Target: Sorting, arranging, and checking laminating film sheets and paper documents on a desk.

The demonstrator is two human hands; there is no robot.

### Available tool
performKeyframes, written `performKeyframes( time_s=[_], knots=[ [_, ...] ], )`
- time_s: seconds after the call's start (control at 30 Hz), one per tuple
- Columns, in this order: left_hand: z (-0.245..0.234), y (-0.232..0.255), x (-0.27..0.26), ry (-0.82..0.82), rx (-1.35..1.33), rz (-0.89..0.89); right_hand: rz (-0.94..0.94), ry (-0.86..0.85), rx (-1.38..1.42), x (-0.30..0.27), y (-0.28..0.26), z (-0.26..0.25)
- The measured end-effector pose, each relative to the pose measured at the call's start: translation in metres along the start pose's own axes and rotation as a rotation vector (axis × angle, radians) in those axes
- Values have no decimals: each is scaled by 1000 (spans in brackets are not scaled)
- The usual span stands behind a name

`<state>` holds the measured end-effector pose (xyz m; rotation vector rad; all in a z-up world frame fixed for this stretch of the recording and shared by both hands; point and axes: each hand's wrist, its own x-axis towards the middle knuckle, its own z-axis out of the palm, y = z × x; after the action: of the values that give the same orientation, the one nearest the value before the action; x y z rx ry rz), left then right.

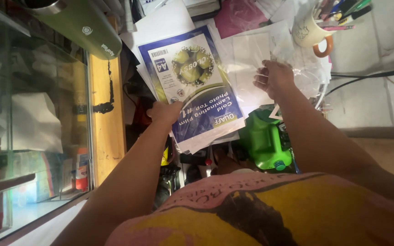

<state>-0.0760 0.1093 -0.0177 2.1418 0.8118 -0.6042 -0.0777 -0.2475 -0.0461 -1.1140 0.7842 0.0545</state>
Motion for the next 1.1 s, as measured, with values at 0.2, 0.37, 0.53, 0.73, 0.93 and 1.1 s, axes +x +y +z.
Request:
performKeyframes(
  time_s=[0.2, 0.37, 0.53, 0.73, 0.93, 1.1],
  knots=[
    [25, -25, 40, -99, 73, 104, -35, 7, -79, -10, -8, 3],
    [22, 3, -2, -105, -65, 182, 74, -142, -29, -17, -13, 11],
    [22, 46, -35, -554, -535, -3, 202, -728, 293, -27, -2, 25],
    [3, 44, -12, -635, -533, 257, 206, -839, 59, -70, -31, 49],
    [-21, 42, -17, -744, -871, 297, 63, -590, -112, -70, -44, 53],
    [-29, 50, -23, -528, -878, 284, 47, -485, -88, -68, -40, 61]
  ],
)
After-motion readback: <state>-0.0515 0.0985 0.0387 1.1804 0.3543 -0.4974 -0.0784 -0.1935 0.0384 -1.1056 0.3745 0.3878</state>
